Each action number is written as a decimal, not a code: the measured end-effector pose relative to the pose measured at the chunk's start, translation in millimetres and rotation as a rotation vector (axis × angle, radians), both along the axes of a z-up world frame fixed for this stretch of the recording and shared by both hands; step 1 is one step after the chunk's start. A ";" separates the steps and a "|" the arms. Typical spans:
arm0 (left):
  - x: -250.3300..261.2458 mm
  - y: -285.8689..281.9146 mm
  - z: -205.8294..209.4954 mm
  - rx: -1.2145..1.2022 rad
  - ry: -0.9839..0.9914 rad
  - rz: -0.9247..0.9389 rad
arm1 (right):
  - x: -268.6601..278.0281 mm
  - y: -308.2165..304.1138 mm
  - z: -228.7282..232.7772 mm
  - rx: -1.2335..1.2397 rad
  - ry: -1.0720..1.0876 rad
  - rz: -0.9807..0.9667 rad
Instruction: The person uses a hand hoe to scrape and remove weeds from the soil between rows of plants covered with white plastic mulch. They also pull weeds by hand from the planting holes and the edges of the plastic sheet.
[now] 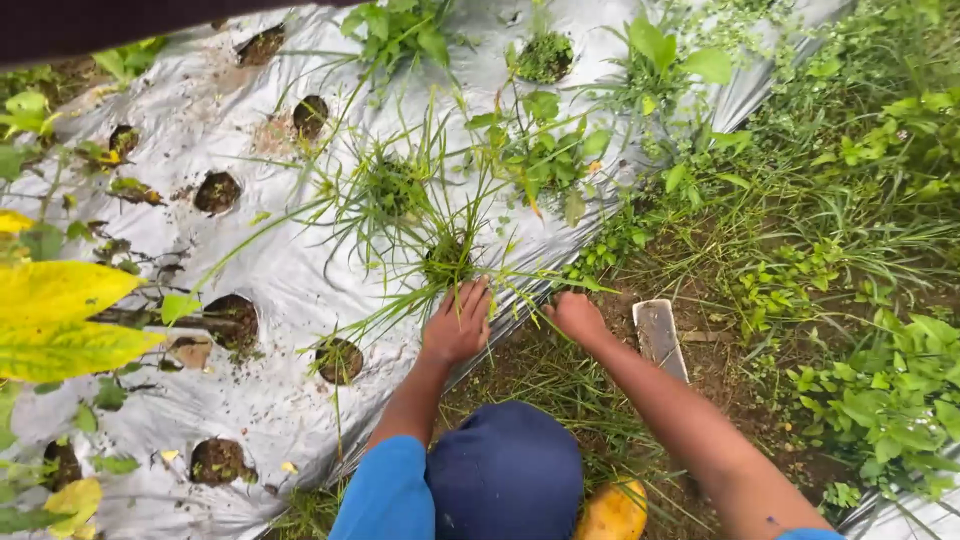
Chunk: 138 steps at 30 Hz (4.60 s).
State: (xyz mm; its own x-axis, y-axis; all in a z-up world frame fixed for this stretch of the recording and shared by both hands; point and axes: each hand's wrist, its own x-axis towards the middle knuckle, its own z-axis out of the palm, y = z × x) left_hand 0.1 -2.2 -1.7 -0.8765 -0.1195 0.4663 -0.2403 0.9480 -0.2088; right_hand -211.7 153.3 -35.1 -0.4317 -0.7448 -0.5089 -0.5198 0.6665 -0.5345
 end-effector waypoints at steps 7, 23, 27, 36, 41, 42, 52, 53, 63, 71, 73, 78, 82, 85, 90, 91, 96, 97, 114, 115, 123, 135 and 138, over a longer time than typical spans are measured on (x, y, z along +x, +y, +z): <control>1.3 1.0 4.4 -0.005 0.010 0.000 | -13.5 12.8 -61.4 -0.255 -0.061 0.016; 1.4 -2.8 0.1 0.067 -0.046 0.006 | 23.7 45.4 -21.6 -0.437 -0.125 0.371; 2.4 -0.7 -1.9 0.064 -0.012 0.006 | 50.8 63.8 3.2 -0.333 -0.289 0.322; -0.3 2.4 19.3 0.073 0.035 -0.020 | -12.6 2.7 8.3 -0.065 -0.236 -0.122; 0.9 -0.8 7.2 0.044 0.084 -0.019 | -10.8 -3.0 -88.1 -0.293 -0.184 -0.140; -0.3 -0.1 7.5 0.044 0.096 -0.024 | -11.5 -1.8 -96.7 -0.279 -0.210 -0.234; 3.0 -0.1 9.9 0.067 0.115 -0.047 | -11.8 -0.9 -62.2 -0.316 -0.218 -0.156; 3.1 0.0 9.2 0.061 0.106 -0.044 | -16.6 1.8 -86.3 -0.298 -0.221 -0.156; 3.1 0.8 11.8 0.069 0.052 -0.021 | -18.9 12.9 -36.3 -0.288 -0.176 0.017; 2.3 1.1 6.1 0.099 0.019 -0.028 | 35.0 56.0 -35.5 -0.066 -0.192 0.459; 0.5 -2.1 3.6 0.087 0.001 -0.017 | 19.5 61.3 -21.1 -0.028 -0.194 0.426; -0.2 -1.3 1.5 0.073 0.049 -0.025 | -11.2 52.5 54.4 -0.144 -0.167 -0.092; 0.9 -3.4 -1.1 0.057 0.065 -0.054 | -10.5 41.7 85.5 -0.150 -0.180 -0.099; 1.9 -5.0 -5.1 0.053 0.072 -0.050 | -10.5 39.9 50.3 -0.183 -0.237 -0.167; -1.6 -3.4 -1.9 0.051 0.082 -0.063 | 6.5 26.1 50.7 -0.217 -0.236 -0.264; -4.7 -2.5 5.5 0.049 0.083 -0.081 | 6.8 22.6 61.0 -0.223 -0.233 -0.281; -8.3 1.7 21.8 0.070 0.069 -0.061 | 6.7 26.9 55.0 -0.305 -0.229 -0.221; -8.0 4.4 24.1 0.063 0.063 -0.072 | -0.2 39.5 37.4 -0.313 -0.233 -0.232; -15.8 16.3 22.4 0.043 0.038 -0.024 | 19.0 330.6 21.3 0.388 0.053 -0.294; -12.8 17.6 21.7 0.036 0.032 -0.036 | 17.8 329.9 10.8 0.382 0.045 -0.304; -6.5 12.9 8.2 0.021 0.042 -0.046 | -35.3 311.1 -9.3 0.124 -0.214 -0.593; -16.2 21.4 28.7 0.009 0.068 -0.060 | -54.7 238.7 71.4 -0.108 -0.328 -0.654; -10.4 13.5 13.9 0.000 0.063 -0.065 | -60.3 219.9 31.7 -0.274 -0.378 -0.813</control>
State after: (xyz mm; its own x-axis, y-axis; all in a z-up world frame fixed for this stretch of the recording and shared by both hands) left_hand -10.3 11.3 12.2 -0.8516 -0.0634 0.5204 -0.1911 0.9619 -0.1955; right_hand -272.0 373.2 -3.4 -0.7141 -0.4018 -0.5733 0.2904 0.5751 -0.7648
